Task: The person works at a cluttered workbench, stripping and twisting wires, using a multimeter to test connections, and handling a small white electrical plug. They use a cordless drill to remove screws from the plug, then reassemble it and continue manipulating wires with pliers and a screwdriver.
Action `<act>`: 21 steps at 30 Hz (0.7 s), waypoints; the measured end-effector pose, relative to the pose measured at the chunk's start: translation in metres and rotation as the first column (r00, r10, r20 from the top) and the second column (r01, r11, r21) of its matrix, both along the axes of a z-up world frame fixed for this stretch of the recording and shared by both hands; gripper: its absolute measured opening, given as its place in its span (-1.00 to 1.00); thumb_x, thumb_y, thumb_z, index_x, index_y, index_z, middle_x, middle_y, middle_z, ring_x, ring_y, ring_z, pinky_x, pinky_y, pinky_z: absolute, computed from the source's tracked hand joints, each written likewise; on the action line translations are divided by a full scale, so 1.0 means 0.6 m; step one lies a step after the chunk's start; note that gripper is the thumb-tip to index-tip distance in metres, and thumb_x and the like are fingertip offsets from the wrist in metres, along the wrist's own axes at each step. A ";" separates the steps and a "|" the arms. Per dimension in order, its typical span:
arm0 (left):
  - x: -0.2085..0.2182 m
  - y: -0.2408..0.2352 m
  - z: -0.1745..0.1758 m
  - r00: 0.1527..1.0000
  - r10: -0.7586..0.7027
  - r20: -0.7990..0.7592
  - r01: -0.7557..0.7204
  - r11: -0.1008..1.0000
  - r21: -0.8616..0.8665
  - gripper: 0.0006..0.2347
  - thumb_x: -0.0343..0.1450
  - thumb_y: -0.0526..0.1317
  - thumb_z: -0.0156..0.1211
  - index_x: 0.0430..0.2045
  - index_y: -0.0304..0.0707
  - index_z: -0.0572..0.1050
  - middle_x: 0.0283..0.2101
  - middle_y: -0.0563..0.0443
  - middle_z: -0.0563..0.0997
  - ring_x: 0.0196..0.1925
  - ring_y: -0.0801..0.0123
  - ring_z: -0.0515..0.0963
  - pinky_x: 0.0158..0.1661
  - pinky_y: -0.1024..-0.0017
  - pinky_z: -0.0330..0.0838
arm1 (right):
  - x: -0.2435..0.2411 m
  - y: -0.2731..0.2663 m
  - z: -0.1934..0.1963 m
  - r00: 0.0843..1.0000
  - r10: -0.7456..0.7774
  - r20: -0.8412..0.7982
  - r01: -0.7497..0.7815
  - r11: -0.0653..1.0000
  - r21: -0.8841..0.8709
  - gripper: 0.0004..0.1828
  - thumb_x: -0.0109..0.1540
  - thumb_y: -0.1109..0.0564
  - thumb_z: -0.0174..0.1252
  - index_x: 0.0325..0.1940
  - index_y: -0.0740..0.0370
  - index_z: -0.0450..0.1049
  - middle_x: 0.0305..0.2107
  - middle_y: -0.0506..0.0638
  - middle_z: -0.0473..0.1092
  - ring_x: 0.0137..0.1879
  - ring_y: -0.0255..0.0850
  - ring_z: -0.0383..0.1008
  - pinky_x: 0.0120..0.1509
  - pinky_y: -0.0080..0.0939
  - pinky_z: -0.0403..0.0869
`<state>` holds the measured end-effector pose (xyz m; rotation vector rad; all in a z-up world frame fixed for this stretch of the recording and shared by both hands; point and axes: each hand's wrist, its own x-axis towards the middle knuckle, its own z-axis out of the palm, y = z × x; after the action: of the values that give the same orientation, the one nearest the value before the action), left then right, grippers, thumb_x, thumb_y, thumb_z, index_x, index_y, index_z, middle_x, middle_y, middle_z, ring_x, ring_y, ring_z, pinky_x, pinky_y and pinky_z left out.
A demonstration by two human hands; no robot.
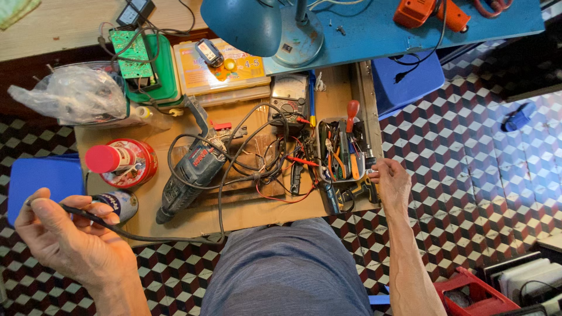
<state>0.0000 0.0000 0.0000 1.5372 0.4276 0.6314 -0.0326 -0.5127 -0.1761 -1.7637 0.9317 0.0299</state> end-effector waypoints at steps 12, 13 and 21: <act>-0.085 -0.062 0.062 0.944 0.318 -0.084 -0.307 0.944 0.122 -0.76 0.69 0.00 0.06 0.06 -0.14 0.41 -0.38 0.15 0.47 -0.53 0.66 0.30 -0.55 0.74 0.14 | 0.046 0.210 -0.108 0.646 0.757 -0.104 -0.610 0.428 -0.667 -0.84 0.20 0.17 0.12 -0.21 0.30 0.51 -0.23 0.16 0.46 -0.10 0.07 0.48 -0.04 0.03 0.46; -0.094 -0.060 0.063 0.948 0.308 -0.075 -0.300 0.948 0.107 -0.77 0.71 -0.02 0.07 0.05 -0.17 0.42 -0.39 0.13 0.47 -0.54 0.66 0.30 -0.56 0.76 0.14 | 0.053 0.212 -0.124 0.629 0.763 -0.148 -0.580 0.334 -0.743 -0.86 0.16 0.18 0.15 -0.24 0.29 0.48 -0.28 0.15 0.43 -0.09 0.08 0.46 -0.05 0.04 0.44; -0.128 -0.049 0.055 0.953 0.288 -0.094 -0.296 0.951 -0.088 -0.79 0.70 -0.10 0.12 0.04 -0.28 0.46 -0.40 0.09 0.50 -0.56 0.63 0.34 -0.55 0.73 0.20 | 0.116 0.212 -0.180 0.359 0.830 -0.427 -0.681 -0.080 -0.728 -0.90 0.06 0.24 0.16 -0.33 0.19 0.48 -0.37 0.10 0.45 -0.13 0.02 0.46 -0.09 0.02 0.37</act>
<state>-0.0768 -0.0292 0.0328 1.4169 0.7477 0.7665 0.0373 -0.3856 -0.2839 -3.0063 -0.5788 0.2092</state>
